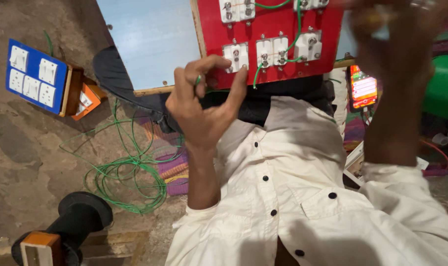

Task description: The person sits on the floor and wires multiple electrical switch boards. They strip green wires, connect them to terminals on red and blue boards, and tighten connections with a screwdriver. The person handles several boards, placing some aside and continuing to wire others.

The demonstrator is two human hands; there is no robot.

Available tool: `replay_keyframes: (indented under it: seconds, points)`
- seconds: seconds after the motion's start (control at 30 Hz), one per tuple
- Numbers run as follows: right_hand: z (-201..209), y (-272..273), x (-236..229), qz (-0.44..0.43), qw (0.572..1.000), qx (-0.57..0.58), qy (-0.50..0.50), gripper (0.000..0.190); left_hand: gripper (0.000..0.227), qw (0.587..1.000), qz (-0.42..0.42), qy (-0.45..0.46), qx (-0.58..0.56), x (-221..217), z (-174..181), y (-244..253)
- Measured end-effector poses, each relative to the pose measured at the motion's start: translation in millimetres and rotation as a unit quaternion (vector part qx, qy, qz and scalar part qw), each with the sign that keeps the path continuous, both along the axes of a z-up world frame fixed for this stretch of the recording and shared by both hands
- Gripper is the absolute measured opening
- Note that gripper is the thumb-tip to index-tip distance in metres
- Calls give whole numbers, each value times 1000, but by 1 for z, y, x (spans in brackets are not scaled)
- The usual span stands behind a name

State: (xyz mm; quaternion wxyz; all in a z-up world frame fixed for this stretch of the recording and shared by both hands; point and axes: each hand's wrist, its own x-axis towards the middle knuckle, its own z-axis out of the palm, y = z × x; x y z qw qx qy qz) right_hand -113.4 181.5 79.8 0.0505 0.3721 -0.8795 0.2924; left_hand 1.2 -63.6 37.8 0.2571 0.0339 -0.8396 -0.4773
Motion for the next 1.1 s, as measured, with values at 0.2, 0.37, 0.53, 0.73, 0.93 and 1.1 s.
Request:
replay_keyframes:
  seconds: [0.2,0.37,0.53,0.73,0.93,1.1]
  points:
    - [25,-40,75,-16,982,-132,-135,29,32,997,-7,-26,68,17,-9,0]
    - [-27,-72,79,-52,980,-191,-20,31,38,999,-4,-26,41,14,-8,3]
    - [-59,-73,74,-41,982,-158,97,31,44,999,-22,-36,26,16,-8,-2]
    - [-69,-69,73,-18,979,-185,88,34,45,998,-23,-51,37,16,-11,-3]
    - [-66,-72,73,-16,982,-166,83,35,44,995,-26,-57,73,17,-12,-2]
    - [-57,-69,81,-44,988,-144,18,34,39,996,-22,-49,67,15,-9,2]
